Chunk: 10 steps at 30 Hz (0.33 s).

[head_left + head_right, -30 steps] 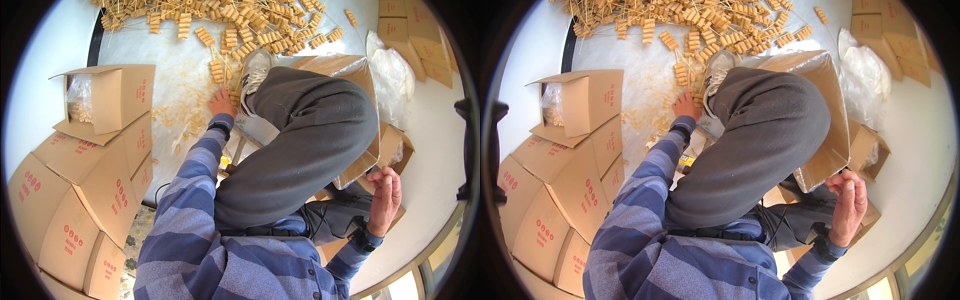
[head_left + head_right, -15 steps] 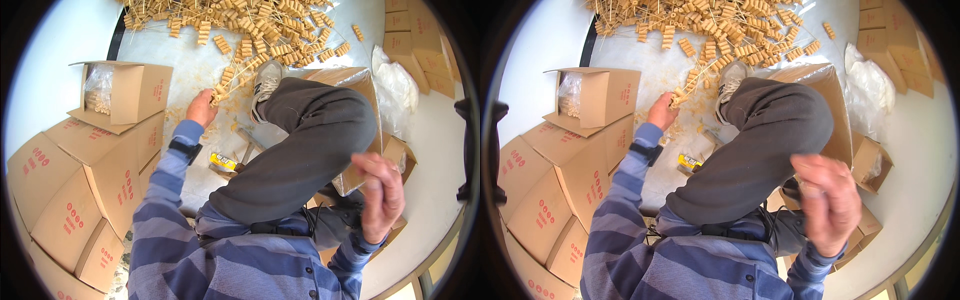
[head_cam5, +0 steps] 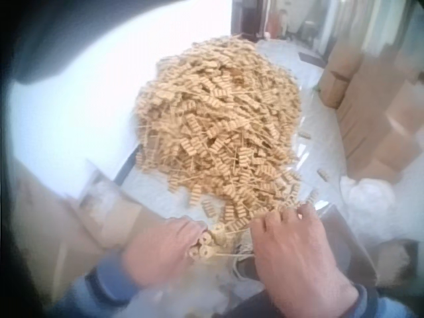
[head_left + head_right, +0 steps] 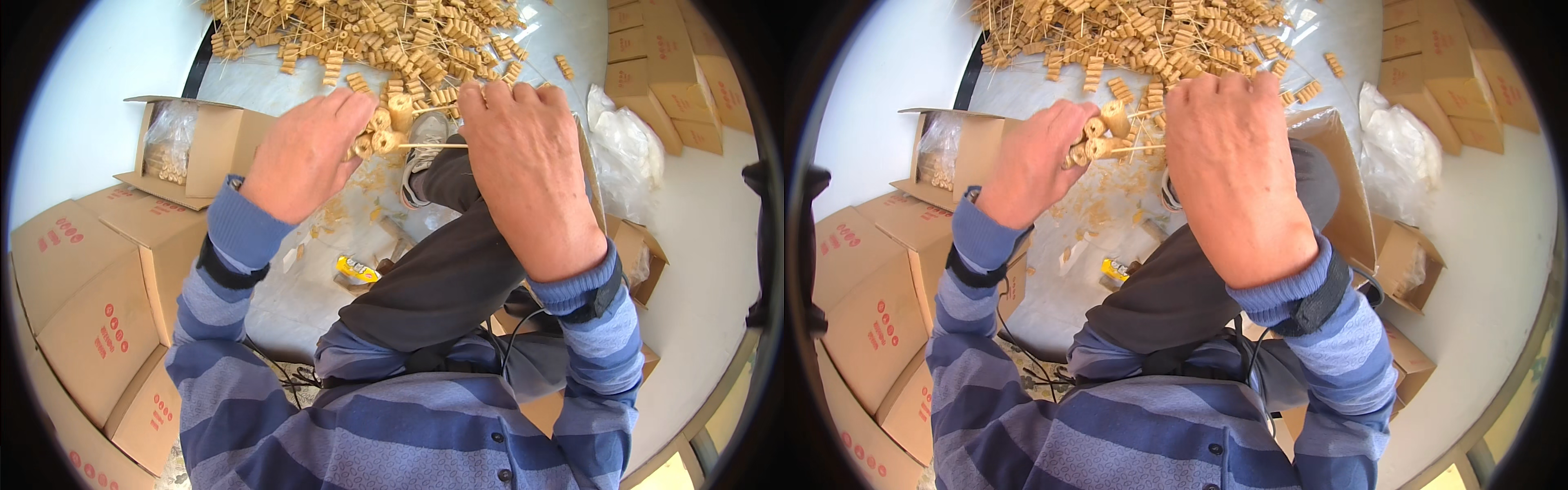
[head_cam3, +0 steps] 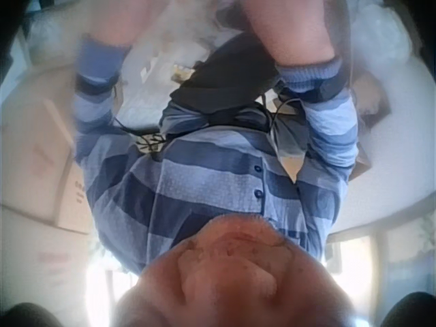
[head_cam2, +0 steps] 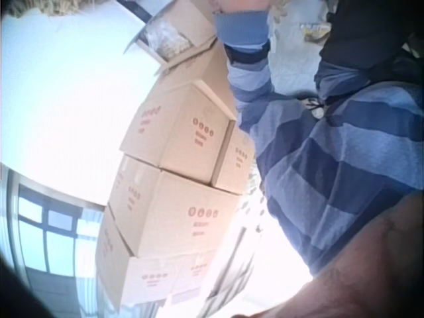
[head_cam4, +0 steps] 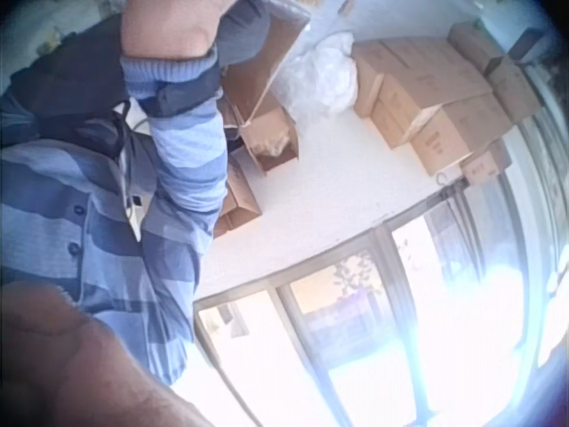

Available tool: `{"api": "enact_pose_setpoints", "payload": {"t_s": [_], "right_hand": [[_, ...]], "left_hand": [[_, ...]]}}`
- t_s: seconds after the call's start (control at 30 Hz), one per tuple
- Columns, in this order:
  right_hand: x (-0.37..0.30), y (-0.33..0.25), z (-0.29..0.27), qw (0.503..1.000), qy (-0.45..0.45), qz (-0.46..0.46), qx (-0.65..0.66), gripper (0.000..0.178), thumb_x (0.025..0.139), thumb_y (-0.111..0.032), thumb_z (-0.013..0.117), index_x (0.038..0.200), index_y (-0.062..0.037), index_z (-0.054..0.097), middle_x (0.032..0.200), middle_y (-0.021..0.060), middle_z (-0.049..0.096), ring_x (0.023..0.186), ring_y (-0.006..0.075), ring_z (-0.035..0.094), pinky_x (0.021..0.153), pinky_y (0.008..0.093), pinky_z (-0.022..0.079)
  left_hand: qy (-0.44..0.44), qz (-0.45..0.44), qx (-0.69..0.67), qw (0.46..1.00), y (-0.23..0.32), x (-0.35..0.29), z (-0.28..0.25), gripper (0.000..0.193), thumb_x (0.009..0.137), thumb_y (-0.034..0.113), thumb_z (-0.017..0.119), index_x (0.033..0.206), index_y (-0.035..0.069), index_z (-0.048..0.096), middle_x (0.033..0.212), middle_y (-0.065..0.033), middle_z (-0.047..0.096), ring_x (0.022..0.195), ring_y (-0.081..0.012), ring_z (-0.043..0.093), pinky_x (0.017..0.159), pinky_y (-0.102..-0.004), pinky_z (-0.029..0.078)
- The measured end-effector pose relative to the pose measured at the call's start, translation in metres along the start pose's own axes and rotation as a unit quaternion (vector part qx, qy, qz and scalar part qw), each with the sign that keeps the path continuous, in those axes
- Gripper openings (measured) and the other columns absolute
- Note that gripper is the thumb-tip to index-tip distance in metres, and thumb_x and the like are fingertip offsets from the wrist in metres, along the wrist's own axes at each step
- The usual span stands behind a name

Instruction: The person sits on the floor and threads small cylindrical snack pieces onto wooden skewers. They repeatedly pick up skewers, insert snack pieces, and place the completed skewers into a cardboard box.

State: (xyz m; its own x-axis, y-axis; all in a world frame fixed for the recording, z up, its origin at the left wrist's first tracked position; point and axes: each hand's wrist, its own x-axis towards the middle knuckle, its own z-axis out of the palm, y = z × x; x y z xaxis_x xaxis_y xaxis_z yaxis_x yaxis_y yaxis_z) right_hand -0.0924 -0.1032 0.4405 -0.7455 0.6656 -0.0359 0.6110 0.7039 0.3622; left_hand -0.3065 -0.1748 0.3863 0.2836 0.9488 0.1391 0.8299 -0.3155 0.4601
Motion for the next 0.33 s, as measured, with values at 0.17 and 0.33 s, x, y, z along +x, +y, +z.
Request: {"api": "enact_pose_setpoints", "payload": {"t_s": [0.17, 0.33], "right_hand": [[0.016, 0.021, 0.015, 0.997, 0.013, -0.007, 0.071, 0.004, 0.085, -0.01, 0.06, 0.089, -0.0086, 0.06, 0.068, 0.0038, 0.064, 0.068, 0.0208, 0.069, 0.06, 0.0347, 0.049], [0.014, 0.062, 0.034, 0.996, 0.002, 0.058, 0.06, 0.005, 0.085, -0.007, 0.059, 0.09, -0.0065, 0.06, 0.063, 0.0074, 0.064, 0.065, 0.0265, 0.069, 0.058, 0.0384, 0.052]], "left_hand": [[0.066, 0.081, 0.071, 0.992, -0.012, 0.04, -0.007, 0.073, 0.069, 0.002, 0.08, 0.135, 0.005, 0.05, 0.12, -0.0148, 0.058, 0.111, -0.0341, 0.058, 0.094, -0.0415, 0.047], [0.24, 0.072, 0.089, 0.964, -0.04, 0.065, -0.005, 0.085, 0.073, 0.015, 0.085, 0.146, 0.009, 0.042, 0.139, -0.0156, 0.05, 0.127, -0.0317, 0.05, 0.107, -0.0456, 0.04]]}}
